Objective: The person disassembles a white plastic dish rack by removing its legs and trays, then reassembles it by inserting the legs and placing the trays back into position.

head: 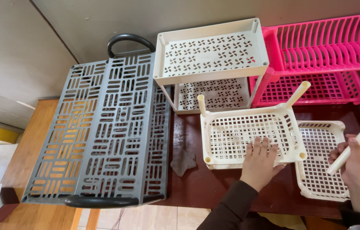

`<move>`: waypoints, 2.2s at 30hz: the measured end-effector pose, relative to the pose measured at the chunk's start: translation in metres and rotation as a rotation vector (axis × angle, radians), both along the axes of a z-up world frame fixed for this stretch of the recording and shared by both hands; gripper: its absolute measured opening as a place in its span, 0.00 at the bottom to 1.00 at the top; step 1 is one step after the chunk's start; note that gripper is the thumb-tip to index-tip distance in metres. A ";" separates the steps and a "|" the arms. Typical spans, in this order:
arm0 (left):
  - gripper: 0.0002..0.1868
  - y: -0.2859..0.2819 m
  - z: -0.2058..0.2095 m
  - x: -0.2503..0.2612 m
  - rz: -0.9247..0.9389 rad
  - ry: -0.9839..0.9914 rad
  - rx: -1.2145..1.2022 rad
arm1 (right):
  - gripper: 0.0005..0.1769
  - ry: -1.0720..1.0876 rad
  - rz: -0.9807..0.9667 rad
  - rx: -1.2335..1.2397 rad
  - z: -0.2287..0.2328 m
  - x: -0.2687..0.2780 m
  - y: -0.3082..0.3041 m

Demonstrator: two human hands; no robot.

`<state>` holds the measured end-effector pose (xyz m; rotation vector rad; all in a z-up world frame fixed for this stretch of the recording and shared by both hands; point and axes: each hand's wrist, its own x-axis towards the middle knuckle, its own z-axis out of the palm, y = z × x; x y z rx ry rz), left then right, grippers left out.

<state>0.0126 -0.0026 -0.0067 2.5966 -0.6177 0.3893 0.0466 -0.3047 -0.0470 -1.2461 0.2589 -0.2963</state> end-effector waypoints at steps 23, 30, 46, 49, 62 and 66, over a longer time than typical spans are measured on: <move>0.27 0.031 0.044 0.005 -0.120 0.277 -0.556 | 0.15 -0.349 -0.172 -1.154 0.085 -0.018 0.094; 0.39 0.107 0.081 0.043 0.337 -0.160 -0.719 | 0.29 -0.445 0.409 -1.416 0.117 0.000 0.215; 0.21 0.173 0.062 0.111 0.213 0.285 -0.953 | 0.48 -0.337 0.553 -1.702 0.042 0.044 0.262; 0.17 0.180 0.065 0.112 0.247 0.184 -0.864 | 0.48 -0.354 0.538 -1.705 0.041 0.042 0.262; 0.22 0.199 0.068 0.136 -0.028 0.080 -0.874 | 0.49 -0.343 0.511 -1.718 0.045 0.041 0.265; 0.22 0.205 0.058 0.132 -0.078 0.456 -1.012 | 0.49 -0.395 0.495 -1.744 0.043 0.042 0.264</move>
